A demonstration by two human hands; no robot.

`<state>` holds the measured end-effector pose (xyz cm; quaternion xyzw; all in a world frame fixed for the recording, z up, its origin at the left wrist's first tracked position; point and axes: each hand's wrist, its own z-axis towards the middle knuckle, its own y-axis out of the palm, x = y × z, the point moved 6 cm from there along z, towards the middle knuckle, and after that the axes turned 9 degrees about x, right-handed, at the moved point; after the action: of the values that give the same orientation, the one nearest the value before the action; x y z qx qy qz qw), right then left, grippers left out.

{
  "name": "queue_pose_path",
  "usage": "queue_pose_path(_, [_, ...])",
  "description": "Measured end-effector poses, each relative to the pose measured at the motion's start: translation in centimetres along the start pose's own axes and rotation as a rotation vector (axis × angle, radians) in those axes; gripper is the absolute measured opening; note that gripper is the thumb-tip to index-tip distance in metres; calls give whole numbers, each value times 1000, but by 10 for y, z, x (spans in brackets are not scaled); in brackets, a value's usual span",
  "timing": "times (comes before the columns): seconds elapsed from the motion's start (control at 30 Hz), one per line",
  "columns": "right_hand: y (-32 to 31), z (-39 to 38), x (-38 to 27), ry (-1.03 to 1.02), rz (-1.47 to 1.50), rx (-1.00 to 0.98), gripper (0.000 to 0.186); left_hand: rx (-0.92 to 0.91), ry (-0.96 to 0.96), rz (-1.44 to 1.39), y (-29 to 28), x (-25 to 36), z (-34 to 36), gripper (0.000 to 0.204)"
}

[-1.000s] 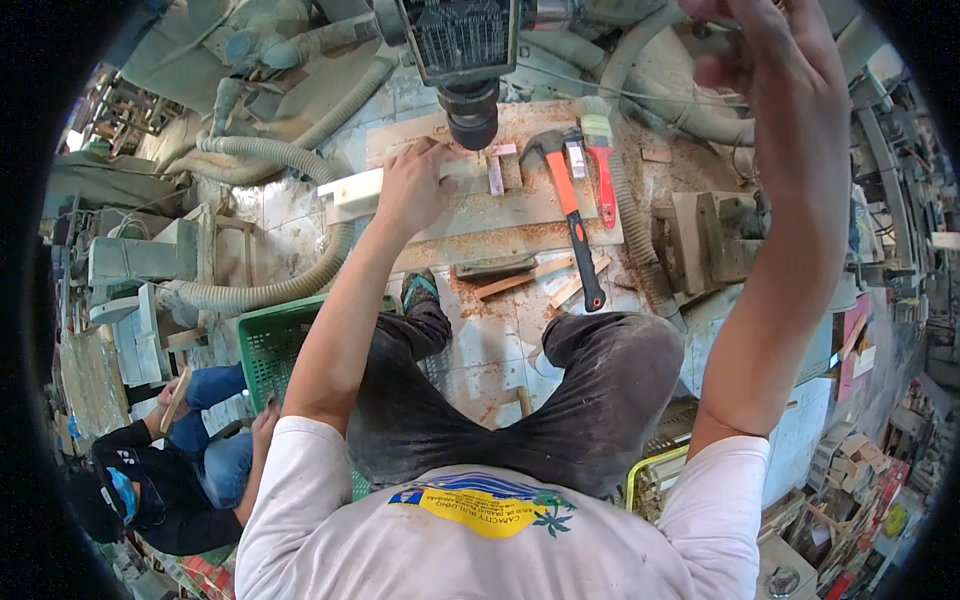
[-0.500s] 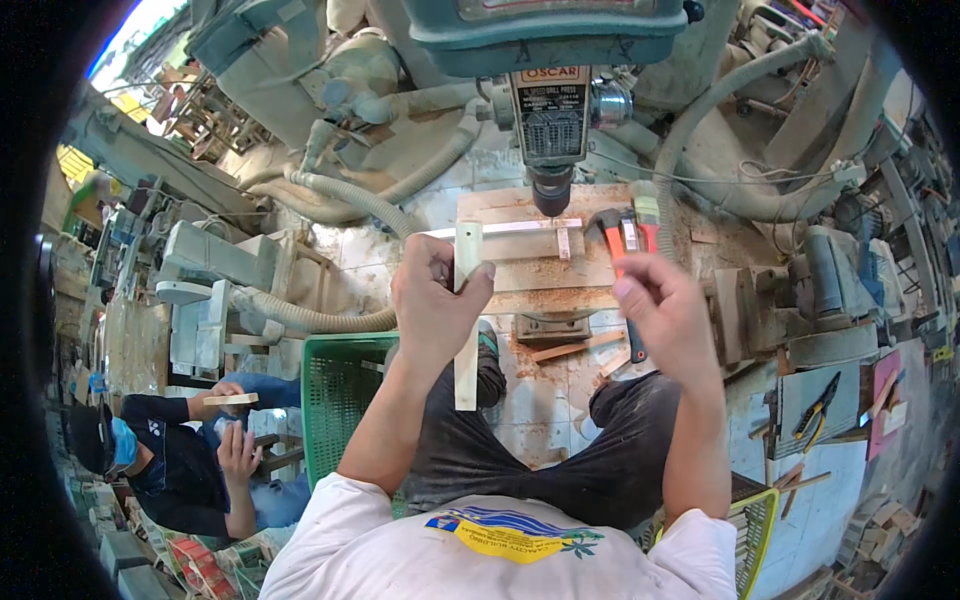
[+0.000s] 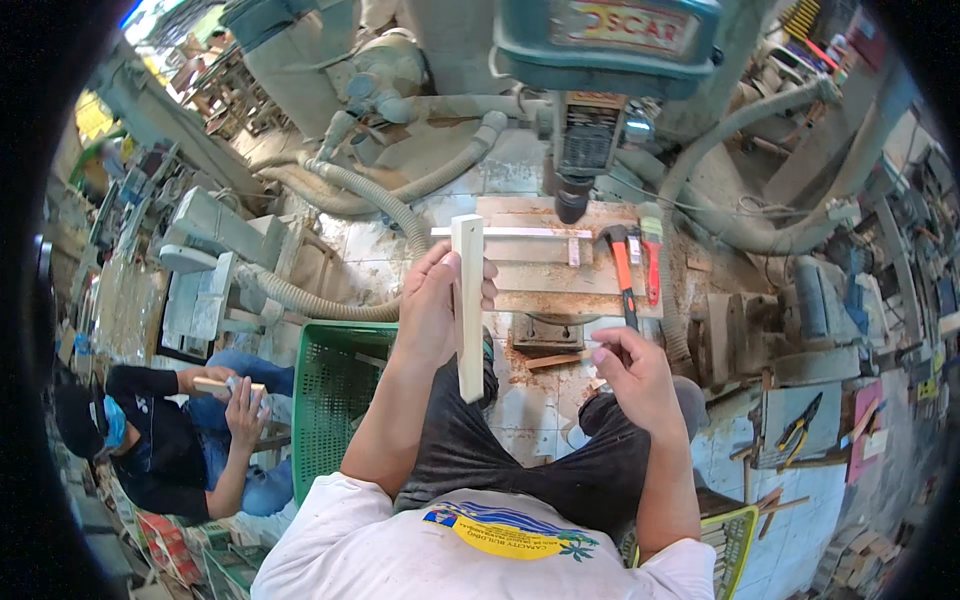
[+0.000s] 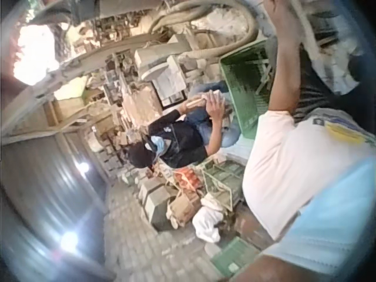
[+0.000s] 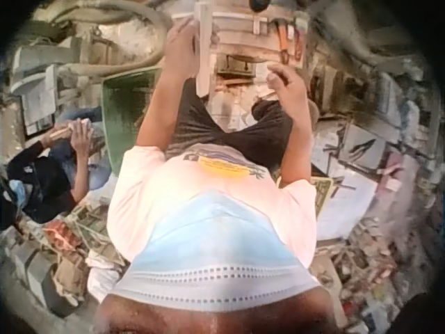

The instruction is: The recorder is using a drill press to make holes in wood blocks, then cleaning them with a brush and coordinating with a co-worker.

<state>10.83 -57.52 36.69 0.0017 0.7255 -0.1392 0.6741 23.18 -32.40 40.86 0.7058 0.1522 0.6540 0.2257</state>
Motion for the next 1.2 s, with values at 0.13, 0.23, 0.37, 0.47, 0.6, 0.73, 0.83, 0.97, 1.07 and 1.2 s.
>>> queue_pose_path(0.13, [14,-9,8,40,-15,-18,27,-136,-178,-366,-18,0,-8,43])
queue_pose_path(0.23, [26,-14,9,57,5,-43,28,-153,-172,-427,-27,3,-14,46])
queue_pose_path(0.37, [37,-18,7,78,-2,-67,30,-150,-120,-424,-36,11,-20,46])
queue_pose_path(0.47, [45,-20,6,66,-27,-95,32,-117,-101,-398,-45,15,-24,49])
queue_pose_path(0.6, [57,-23,6,94,-54,-117,35,-137,-78,-447,-57,20,-29,41])
queue_pose_path(0.73, [66,-28,0,61,-71,-147,35,79,141,-165,-75,22,-24,28])
queue_pose_path(0.83, [67,-32,-3,69,-93,-161,34,193,411,283,-74,29,-23,31])
queue_pose_path(0.97, [56,-38,0,97,-61,-122,32,221,560,747,-64,31,-16,34])
queue_pose_path(1.07, [35,-45,6,97,-29,-62,31,111,634,1030,-51,16,-6,34])
queue_pose_path(1.2, [-39,-62,16,98,-49,174,33,-243,604,1431,-34,-49,26,30])
